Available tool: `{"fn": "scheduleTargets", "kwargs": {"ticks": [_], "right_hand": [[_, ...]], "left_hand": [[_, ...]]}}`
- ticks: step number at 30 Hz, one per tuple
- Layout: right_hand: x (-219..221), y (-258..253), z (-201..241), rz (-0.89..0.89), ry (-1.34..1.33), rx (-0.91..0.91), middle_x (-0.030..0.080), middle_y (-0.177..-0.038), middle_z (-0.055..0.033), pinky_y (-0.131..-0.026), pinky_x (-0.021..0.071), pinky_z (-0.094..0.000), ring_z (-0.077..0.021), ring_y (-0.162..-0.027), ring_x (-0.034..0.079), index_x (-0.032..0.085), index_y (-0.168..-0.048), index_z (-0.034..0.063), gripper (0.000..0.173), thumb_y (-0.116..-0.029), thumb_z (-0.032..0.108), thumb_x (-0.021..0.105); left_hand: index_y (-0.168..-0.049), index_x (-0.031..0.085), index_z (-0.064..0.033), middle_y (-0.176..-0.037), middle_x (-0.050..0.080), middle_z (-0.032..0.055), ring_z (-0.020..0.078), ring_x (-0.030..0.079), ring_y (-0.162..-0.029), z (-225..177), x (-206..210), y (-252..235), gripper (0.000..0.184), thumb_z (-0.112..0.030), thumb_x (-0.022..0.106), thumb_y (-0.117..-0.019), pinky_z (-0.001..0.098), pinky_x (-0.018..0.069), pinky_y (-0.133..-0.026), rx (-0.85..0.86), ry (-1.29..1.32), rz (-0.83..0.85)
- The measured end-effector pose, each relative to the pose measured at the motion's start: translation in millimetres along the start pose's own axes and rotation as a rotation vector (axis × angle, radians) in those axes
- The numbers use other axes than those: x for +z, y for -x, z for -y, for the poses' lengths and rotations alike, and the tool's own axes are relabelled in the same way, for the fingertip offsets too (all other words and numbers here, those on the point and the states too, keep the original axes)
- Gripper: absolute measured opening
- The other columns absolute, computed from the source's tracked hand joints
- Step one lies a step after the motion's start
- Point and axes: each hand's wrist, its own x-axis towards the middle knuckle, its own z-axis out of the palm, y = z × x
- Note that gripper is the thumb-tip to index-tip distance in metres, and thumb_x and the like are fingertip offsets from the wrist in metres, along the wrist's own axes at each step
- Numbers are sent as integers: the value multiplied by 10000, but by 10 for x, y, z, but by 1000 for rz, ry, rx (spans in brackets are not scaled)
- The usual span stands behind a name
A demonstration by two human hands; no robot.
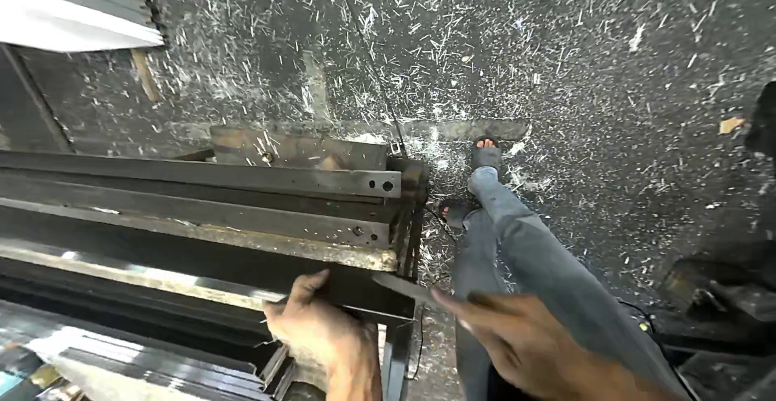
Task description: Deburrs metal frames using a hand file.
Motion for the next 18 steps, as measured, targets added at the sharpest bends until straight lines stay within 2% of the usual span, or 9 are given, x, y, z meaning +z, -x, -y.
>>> {"fn": "scheduleTargets", "kwargs": {"ticks": [2, 3, 5, 6, 8, 11, 12, 14, 18], "right_hand": [[-72, -346, -80, 88, 46, -71, 688, -776, -25, -495, 532, -415, -193, -577, 639, 609, -1439, 345, 498, -982, 164, 534], [-79, -450, -126, 121, 16, -112, 704, -786, -18, -516, 543, -402, -179, -589, 646, 609, -1440, 337, 497, -982, 157, 537], [-144, -372, -172, 170, -41, -115, 694, -808, -30, -537, 542, -405, -184, -613, 638, 567, -1478, 339, 468, -1040, 194, 489], [-209, -261, -198, 171, -34, -118, 664, -783, -30, -502, 511, -400, -186, -583, 607, 553, -1487, 345, 472, -1042, 206, 477], [-350, -159, -200, 187, 47, -129, 609, -726, -17, -444, 445, -386, -183, -526, 550, 554, -1484, 352, 509, -1006, 191, 486], [-329, -486, -87, 243, 176, -159, 633, -701, -10, -435, 471, -388, -183, -512, 583, 599, -1443, 361, 561, -921, 159, 574], [-289, -558, -50, 264, 179, -157, 649, -727, -19, -448, 478, -391, -188, -526, 592, 591, -1453, 363, 579, -913, 153, 583], [-310, -424, -23, 266, 149, -116, 640, -764, -31, -452, 477, -394, -197, -539, 581, 542, -1495, 362, 545, -982, 177, 550], [-461, -218, 0, 265, 206, -75, 575, -691, -16, -402, 429, -389, -198, -485, 537, 538, -1497, 351, 585, -941, 170, 547]], "left_hand": [[-1139, 506, -15, -861, 619, 118, 197, 669, -700, 4, -22, 26, 380, 95, 569, -780, 402, 593, -558, -16, -25, -12], [-1127, 510, -16, -844, 621, 115, 193, 669, -685, -4, -20, 26, 374, 93, 570, -774, 399, 591, -547, -19, -33, -20], [-1131, 510, -7, -840, 623, 119, 195, 668, -676, -15, -16, -11, 381, 93, 568, -768, 395, 589, -541, -14, -46, -8], [-1143, 518, -1, -847, 628, 118, 192, 670, -682, -8, -9, -25, 395, 95, 565, -762, 390, 590, -546, -7, -45, -6], [-1125, 520, -9, -847, 627, 97, 170, 672, -693, 14, -3, -27, 378, 94, 557, -763, 365, 593, -560, 10, -56, -3], [-1080, 534, -17, -841, 634, 97, 173, 679, -706, 11, -13, 7, 345, 106, 563, -759, 368, 596, -574, 13, -47, -22], [-1086, 531, -14, -850, 639, 103, 179, 684, -717, -2, -15, 12, 353, 108, 566, -757, 374, 600, -582, 10, -48, -22], [-1101, 528, -15, -858, 636, 100, 173, 681, -719, -25, -5, 9, 368, 101, 570, -754, 369, 597, -576, 2, -73, -22], [-1088, 517, -28, -844, 624, 76, 148, 674, -713, -16, 12, 17, 371, 105, 564, -745, 341, 593, -577, 6, -72, -39]]}}
